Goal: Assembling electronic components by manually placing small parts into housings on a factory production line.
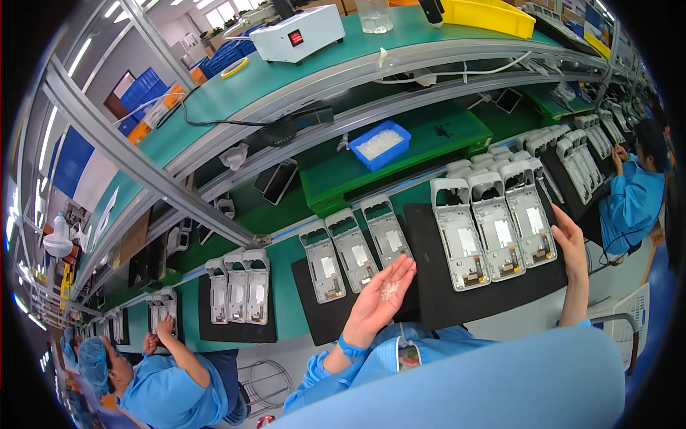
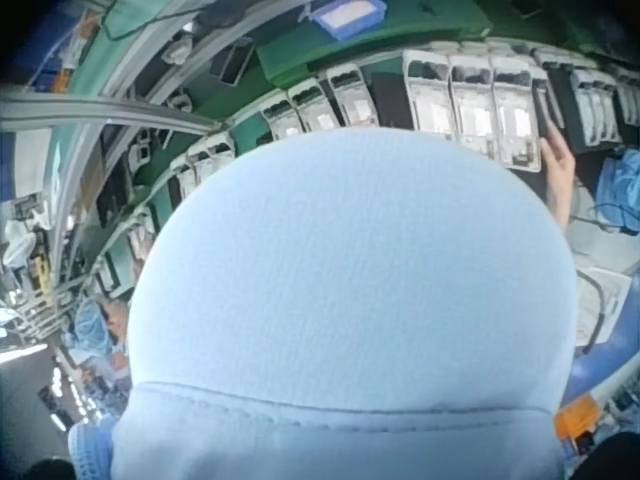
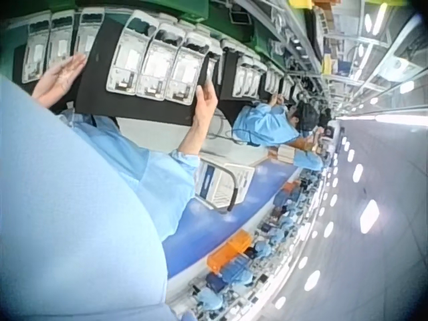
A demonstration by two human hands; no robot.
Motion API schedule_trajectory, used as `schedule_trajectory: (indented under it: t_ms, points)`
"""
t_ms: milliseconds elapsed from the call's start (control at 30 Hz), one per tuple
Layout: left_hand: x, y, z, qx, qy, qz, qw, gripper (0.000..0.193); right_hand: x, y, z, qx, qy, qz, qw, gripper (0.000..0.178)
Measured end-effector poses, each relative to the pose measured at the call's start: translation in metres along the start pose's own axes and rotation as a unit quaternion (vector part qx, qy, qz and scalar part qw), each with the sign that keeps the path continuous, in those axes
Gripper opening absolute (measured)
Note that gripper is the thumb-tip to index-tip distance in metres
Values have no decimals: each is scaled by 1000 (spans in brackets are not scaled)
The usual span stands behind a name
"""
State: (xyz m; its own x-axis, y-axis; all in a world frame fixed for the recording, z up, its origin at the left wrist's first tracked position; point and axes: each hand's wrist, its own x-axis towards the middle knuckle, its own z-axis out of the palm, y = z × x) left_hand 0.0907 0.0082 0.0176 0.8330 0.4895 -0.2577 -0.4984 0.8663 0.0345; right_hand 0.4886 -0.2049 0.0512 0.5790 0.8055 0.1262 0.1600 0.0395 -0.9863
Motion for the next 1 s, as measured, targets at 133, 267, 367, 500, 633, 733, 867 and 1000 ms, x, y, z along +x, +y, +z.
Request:
schedule_trajectory:
  t_ms: [133, 267, 367, 500, 633, 733, 867, 1000]
  points:
    - [3, -3, -7, 29, 32, -6, 999, 41, 14, 16, -9, -28, 7, 11, 1000, 54]
    - [11, -18, -11, 67, 38, -47, 996, 43, 9, 19, -20, 1, -15, 21, 1000, 55]
    - [24, -34, -17, 63, 36, -113, 991, 43, -8, 28, -47, -22, 2, 35, 999, 54]
    - [48, -57, -19, 102, 15, -166, 981, 44, -11, 39, -83, -44, 13, 35, 998, 54]
    - [76, -71, -22, 127, 16, -152, 980, 44, 14, 55, -103, -63, 0, 36, 997, 54]
    - [87, -76, -19, 146, 16, -145, 978, 44, 35, 66, -110, -49, -7, 19, 999, 54]
    - [92, -77, -11, 160, 6, -120, 980, 44, 60, 77, -113, -35, -24, 16, 999, 53]
    - [93, -73, -15, 168, 10, -115, 979, 44, 68, 94, -115, -26, -14, 24, 999, 53]
